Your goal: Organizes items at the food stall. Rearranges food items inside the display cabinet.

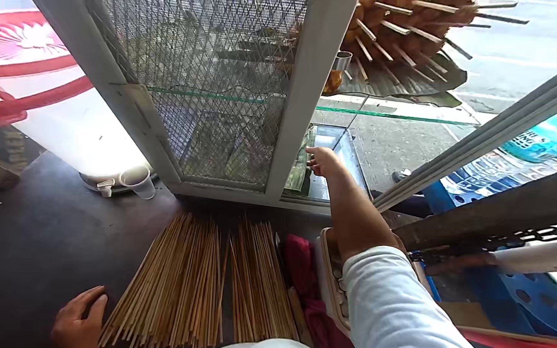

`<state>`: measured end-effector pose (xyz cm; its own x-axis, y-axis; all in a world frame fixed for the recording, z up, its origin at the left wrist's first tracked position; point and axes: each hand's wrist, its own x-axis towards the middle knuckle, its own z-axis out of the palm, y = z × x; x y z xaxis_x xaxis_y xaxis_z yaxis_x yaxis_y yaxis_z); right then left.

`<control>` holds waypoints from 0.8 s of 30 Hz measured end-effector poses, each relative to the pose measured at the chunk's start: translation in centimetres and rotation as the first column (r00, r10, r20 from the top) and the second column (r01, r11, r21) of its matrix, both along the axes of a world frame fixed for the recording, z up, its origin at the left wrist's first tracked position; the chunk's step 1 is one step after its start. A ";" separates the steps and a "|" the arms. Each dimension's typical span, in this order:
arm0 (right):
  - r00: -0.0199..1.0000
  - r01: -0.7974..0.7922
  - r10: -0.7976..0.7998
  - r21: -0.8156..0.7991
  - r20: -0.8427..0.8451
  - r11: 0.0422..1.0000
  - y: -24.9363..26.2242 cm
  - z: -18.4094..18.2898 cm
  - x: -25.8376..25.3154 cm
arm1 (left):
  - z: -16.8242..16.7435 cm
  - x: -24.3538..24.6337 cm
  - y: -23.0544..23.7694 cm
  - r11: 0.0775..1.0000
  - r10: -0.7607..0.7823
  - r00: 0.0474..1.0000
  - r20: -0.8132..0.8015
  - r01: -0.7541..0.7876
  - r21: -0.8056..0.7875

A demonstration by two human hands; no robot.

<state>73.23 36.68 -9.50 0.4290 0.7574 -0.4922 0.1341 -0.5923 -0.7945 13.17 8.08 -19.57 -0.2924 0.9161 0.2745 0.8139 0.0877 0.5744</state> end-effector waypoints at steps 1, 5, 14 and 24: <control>0.998 -0.033 0.033 0.001 0.044 0.999 0.2 0.0 -0.6 | 0.0 0.0 0.0 1.000 0.002 1.000 -0.001 -0.002 -0.001; 0.964 -0.138 0.142 -0.033 0.225 0.990 0.5 0.2 -3.5 | -0.2 -0.1 0.0 1.000 0.010 1.000 0.009 -0.010 0.001; 0.859 -0.174 0.197 -0.091 0.472 0.980 1.1 1.4 -1.2 | -0.5 -0.1 0.1 0.999 0.022 1.000 0.010 -0.023 0.043; 0.510 -0.485 0.416 -0.148 0.753 0.862 -0.1 5.5 -3.9 | 0.0 0.1 0.1 1.000 0.014 1.000 0.012 -0.014 0.014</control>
